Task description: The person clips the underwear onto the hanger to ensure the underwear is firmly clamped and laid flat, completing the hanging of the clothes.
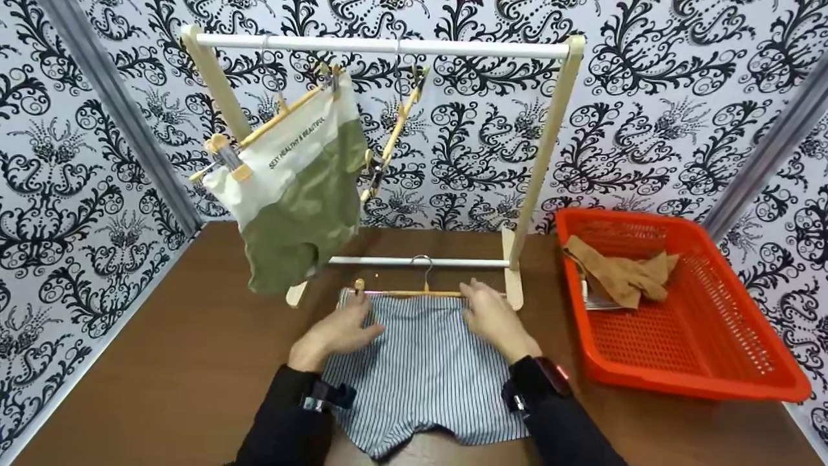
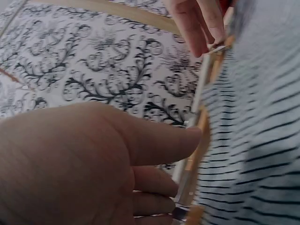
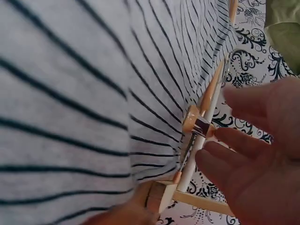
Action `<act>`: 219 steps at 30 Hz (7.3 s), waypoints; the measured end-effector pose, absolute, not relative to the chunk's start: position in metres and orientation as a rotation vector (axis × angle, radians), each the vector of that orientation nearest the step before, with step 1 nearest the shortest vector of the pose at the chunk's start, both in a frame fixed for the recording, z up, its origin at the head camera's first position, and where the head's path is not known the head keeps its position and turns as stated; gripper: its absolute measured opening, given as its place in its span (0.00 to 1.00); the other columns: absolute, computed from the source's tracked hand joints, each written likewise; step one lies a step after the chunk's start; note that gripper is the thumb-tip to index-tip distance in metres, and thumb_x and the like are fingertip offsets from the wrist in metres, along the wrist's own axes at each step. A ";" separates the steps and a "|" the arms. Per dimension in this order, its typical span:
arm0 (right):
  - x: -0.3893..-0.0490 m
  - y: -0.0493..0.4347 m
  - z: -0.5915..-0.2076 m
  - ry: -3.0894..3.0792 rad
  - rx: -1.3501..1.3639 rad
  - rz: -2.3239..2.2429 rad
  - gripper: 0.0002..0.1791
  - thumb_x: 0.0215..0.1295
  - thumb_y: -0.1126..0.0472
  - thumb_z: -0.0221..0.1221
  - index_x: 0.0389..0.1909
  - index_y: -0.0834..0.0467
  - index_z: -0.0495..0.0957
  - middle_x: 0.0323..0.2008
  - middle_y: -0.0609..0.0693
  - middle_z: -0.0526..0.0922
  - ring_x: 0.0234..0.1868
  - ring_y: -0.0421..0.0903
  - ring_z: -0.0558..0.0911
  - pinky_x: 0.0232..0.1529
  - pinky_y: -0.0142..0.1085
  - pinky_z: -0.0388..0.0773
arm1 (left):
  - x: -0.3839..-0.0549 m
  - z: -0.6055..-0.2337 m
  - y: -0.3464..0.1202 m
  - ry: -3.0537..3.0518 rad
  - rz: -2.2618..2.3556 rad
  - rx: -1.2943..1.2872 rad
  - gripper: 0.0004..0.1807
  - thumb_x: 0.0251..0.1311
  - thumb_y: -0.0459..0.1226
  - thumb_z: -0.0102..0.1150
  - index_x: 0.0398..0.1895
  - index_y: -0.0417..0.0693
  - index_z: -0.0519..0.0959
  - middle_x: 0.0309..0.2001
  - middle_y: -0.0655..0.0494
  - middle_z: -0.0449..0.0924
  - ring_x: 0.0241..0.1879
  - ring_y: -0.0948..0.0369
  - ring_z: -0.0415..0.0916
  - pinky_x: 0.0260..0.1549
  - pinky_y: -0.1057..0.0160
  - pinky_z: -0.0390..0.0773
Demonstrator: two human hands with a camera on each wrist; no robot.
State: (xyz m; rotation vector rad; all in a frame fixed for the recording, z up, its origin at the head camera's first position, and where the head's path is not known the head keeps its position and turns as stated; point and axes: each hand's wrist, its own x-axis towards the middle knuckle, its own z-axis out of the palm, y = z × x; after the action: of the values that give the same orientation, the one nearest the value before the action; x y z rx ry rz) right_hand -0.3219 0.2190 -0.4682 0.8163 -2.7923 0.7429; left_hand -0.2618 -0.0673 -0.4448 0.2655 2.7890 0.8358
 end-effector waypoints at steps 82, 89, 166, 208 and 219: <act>-0.349 0.049 -0.438 -2.953 0.891 0.837 0.25 0.65 0.69 0.64 0.63 0.68 0.75 0.59 0.66 0.79 0.57 0.63 0.80 0.63 0.54 0.73 | -0.286 -0.480 -0.115 2.858 1.335 0.098 0.38 0.71 0.40 0.59 0.74 0.25 0.57 0.69 0.29 0.64 0.67 0.36 0.65 0.67 0.42 0.65; -0.355 0.030 -0.453 -2.971 0.816 0.647 0.15 0.59 0.68 0.67 0.48 0.65 0.83 0.41 0.61 0.86 0.46 0.63 0.84 0.48 0.55 0.80 | -0.287 -0.481 -0.117 2.858 1.330 0.088 0.37 0.72 0.41 0.57 0.73 0.25 0.58 0.70 0.28 0.63 0.68 0.36 0.63 0.68 0.42 0.63; -0.366 0.060 -0.441 -2.704 0.928 1.632 0.15 0.66 0.57 0.68 0.48 0.63 0.86 0.41 0.53 0.88 0.37 0.43 0.84 0.39 0.34 0.82 | -0.295 -0.477 -0.115 2.554 2.108 -0.030 0.16 0.60 0.29 0.68 0.50 0.28 0.82 0.44 0.38 0.86 0.45 0.50 0.83 0.45 0.59 0.82; -0.366 0.056 -0.446 -2.450 1.026 1.823 0.13 0.62 0.62 0.71 0.44 0.66 0.86 0.38 0.51 0.89 0.35 0.44 0.84 0.37 0.31 0.81 | -0.297 -0.473 -0.123 2.490 2.314 0.017 0.10 0.62 0.31 0.68 0.43 0.32 0.85 0.39 0.47 0.86 0.38 0.60 0.79 0.39 0.66 0.76; -0.367 0.054 -0.452 -2.480 1.022 1.700 0.16 0.63 0.60 0.70 0.46 0.66 0.86 0.38 0.51 0.89 0.39 0.51 0.85 0.39 0.30 0.80 | -0.295 -0.470 -0.122 2.479 2.307 0.017 0.08 0.64 0.30 0.66 0.44 0.33 0.85 0.40 0.47 0.86 0.39 0.59 0.80 0.40 0.66 0.78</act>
State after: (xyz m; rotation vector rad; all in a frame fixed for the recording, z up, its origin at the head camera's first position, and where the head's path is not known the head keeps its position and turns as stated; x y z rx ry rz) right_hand -0.3674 0.0541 -0.4517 1.0221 -2.4799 1.7001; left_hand -0.2953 -0.1223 -0.4698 0.0167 2.4791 2.3066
